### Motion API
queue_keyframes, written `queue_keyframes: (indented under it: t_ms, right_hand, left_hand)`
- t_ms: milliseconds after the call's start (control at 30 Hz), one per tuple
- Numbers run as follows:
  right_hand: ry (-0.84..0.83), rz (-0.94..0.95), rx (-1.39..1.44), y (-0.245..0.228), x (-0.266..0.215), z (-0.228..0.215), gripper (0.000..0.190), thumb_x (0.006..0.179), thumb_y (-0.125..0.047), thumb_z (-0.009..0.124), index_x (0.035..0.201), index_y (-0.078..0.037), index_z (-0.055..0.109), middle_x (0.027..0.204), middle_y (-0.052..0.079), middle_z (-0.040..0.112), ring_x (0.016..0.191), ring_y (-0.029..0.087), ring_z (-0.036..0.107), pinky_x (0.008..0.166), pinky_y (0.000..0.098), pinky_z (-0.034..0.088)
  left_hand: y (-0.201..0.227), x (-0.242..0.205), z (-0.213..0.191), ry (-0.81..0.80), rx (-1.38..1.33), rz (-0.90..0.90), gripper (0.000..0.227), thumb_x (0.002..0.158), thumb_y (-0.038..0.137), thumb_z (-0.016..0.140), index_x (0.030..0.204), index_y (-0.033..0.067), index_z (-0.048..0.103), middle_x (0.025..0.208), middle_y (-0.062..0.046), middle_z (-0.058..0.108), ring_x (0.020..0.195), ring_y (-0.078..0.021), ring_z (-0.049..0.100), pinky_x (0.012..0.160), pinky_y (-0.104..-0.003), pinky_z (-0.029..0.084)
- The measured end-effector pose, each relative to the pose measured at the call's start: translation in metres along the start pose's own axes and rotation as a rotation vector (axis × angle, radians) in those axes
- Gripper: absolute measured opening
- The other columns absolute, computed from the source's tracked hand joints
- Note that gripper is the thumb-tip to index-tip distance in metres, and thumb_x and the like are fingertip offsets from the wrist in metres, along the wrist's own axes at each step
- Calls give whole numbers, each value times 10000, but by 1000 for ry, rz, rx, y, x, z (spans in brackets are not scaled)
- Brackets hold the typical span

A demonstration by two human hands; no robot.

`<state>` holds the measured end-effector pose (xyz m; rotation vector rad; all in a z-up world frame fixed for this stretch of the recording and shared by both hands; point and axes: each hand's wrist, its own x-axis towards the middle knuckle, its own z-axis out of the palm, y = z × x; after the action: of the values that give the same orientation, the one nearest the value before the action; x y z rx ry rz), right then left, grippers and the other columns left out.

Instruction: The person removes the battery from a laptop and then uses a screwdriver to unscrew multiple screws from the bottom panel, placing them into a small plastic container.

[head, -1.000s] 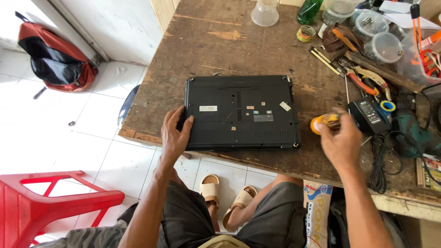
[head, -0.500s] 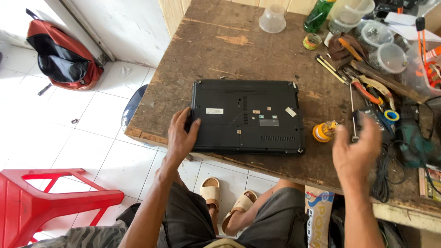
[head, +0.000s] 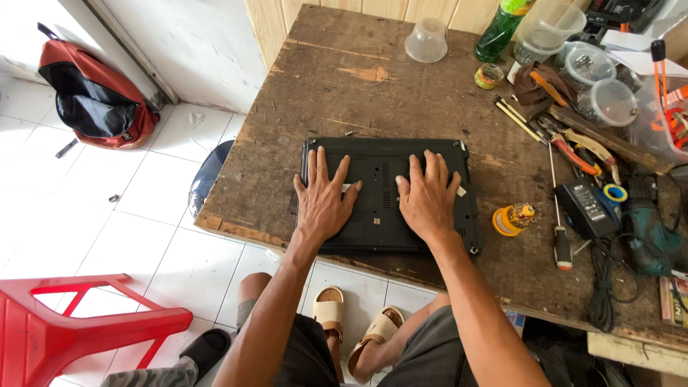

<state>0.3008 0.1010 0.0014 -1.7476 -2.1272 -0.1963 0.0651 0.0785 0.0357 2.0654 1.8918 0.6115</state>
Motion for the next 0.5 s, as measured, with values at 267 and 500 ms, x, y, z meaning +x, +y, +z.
queue_keyframes:
  t_ms: [267,500]
  right_hand:
    - [-158,14,70,-21,21,-31,494,1204,-294,438,1573,-13,609,1657,199,489,1635,430,357,1206,791,305]
    - [-164,-10,92,-5,11,-10,536,1211,-355,483,1581,12,605,1776,238,301,1665,548,210,1175,863,258]
  left_hand:
    - [5,7,-3,-55,157,24,593,1174,550,442,1729,341,456,1838,-257,217,1725,-452,132,1209,-812,277]
    - [2,6,2,-99,117,28,577,1179,527,393,1731,369,443,1853,-256,166,1721,-497,86,1188,-861,246]
